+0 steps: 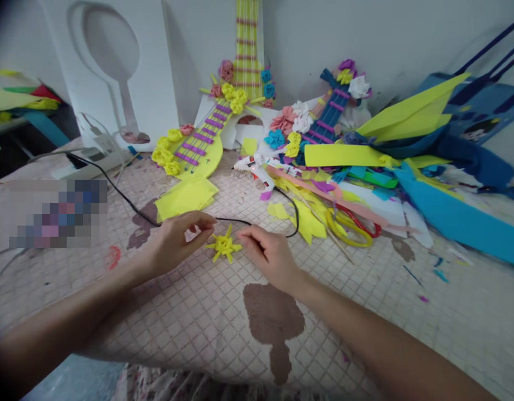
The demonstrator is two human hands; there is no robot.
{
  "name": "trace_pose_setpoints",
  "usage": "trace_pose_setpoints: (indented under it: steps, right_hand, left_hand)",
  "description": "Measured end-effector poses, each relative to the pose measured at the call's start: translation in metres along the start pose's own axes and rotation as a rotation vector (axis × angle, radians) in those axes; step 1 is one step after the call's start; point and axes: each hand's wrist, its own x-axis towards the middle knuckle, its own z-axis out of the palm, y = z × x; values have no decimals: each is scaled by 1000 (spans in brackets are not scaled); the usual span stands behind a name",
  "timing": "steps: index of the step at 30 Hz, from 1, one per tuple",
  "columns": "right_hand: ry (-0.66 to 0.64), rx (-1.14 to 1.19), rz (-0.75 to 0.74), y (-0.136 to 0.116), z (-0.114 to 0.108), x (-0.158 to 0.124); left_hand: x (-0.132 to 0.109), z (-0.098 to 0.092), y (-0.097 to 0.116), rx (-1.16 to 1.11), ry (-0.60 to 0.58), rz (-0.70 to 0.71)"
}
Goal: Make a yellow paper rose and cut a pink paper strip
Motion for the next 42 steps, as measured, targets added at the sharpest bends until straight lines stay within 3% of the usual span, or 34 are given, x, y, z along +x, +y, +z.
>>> trace_pose_setpoints:
  steps: [4,8,15,18,22,31,36,42]
  right_hand:
    - [-66,-123,-104,-1,-4,0]
    - [10,-304,-73,8,-20,7]
    - [164,-585,178,44,-103,18]
    - [88,-703,284,63,-123,16]
    - [-31,-759,327,80,-121,12]
    - [5,-866,351,87,-118,11]
    - [127,-886,276,69,-121,11]
    - [231,-654,81,38,-95,13]
  left_hand:
    - [0,0,-5,42,-74,8]
    - [2,-3,-9,82,-68,10]
    - [2,-1,-12,74,-22,1]
    - [4,0,-9,68,-22,-11]
    - [6,0,-6,66,-29,-55]
    - [4,-6,-9,5,-17,-12]
    - [6,-9,-7,-18,-53,-27]
    - [6,-11,-7,-33,-92,-42]
